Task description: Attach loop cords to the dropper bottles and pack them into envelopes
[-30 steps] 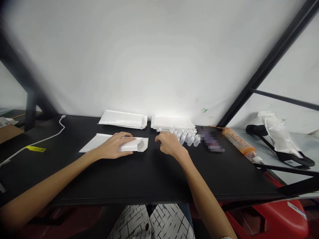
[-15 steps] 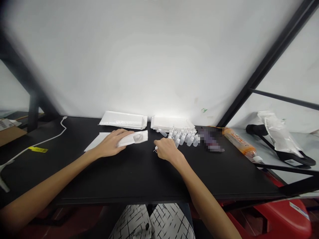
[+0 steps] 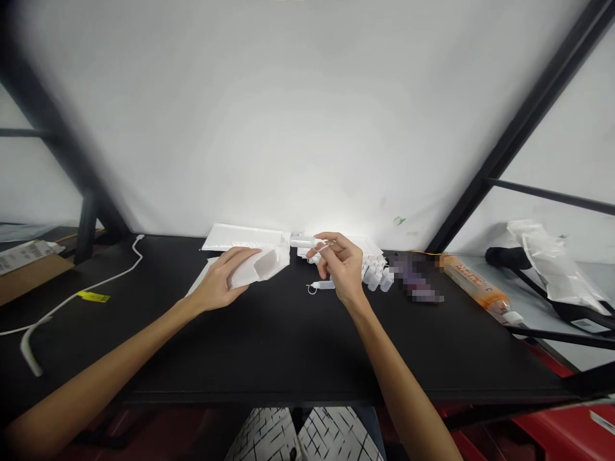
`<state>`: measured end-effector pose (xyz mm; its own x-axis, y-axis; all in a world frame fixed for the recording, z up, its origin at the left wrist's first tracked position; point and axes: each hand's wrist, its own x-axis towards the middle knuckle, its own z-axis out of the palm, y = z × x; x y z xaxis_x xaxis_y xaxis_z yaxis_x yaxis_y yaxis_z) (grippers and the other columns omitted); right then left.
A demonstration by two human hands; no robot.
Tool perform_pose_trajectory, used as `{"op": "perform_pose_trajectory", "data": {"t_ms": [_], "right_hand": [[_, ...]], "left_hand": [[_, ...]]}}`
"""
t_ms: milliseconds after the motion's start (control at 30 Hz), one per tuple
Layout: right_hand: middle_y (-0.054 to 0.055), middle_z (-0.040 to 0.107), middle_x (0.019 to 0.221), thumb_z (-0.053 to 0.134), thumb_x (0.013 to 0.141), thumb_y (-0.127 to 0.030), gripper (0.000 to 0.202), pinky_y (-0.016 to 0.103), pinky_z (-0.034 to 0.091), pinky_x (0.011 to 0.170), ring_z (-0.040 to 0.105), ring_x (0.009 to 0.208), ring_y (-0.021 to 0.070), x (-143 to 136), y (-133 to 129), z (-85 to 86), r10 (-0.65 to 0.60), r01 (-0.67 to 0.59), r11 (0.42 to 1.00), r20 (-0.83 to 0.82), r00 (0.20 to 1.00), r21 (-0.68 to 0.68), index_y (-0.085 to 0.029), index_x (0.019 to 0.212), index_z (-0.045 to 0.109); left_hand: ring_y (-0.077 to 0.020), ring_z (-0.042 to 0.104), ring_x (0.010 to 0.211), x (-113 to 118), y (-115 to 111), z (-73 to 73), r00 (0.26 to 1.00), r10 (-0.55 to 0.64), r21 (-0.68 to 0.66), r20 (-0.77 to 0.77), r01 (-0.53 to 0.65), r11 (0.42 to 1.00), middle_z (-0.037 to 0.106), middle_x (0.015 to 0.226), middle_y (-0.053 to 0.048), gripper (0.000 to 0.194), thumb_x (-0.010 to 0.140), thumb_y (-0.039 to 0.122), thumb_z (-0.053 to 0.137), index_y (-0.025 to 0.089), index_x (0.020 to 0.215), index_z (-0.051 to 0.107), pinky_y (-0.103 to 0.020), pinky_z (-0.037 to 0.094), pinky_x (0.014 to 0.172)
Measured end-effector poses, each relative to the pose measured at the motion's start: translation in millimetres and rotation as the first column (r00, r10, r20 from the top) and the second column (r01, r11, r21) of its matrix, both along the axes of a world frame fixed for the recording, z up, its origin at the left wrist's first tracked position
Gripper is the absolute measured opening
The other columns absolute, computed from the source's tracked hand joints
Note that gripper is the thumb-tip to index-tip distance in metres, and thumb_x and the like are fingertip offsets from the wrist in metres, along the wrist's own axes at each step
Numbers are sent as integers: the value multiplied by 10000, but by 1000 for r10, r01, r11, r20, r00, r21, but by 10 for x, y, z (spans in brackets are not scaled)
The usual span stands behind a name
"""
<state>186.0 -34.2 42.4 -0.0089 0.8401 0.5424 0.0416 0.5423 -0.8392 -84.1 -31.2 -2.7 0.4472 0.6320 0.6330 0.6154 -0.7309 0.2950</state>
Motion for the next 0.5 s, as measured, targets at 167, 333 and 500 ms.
{"op": "perform_pose_trajectory", "data": {"t_ms": [167,333,500], "right_hand": [[-1,637,656,622,826,-396,264,232,300,394,388,372,56,-167,-69,-74,85,-80,995,70,994,-65,-168,955,643],[-60,448,517,697,762,-378,333,223,313,445,384,463,76,-317,-69,-110,151,-100,983,377,914,-151,-165,1018,715],[-37,500,633,700,758,-396,312,226,290,413,345,429,47,-85,-13,-9,100,-79,988,153,983,-135,-179,982,714]], "left_hand": [[-295,498,1165,6,33,-56,998,50,13,-39,-50,999,518,1278,-114,576,808,237,555,222,1371,437,-471,412,999],[-296,511,1138,64,22,-107,993,102,54,-63,-99,994,527,1245,-116,551,819,248,543,218,1363,455,-464,415,989],[-290,523,1146,8,50,-1,991,131,23,-18,-131,991,548,1252,-107,513,829,274,541,217,1334,477,-449,424,990]]}}
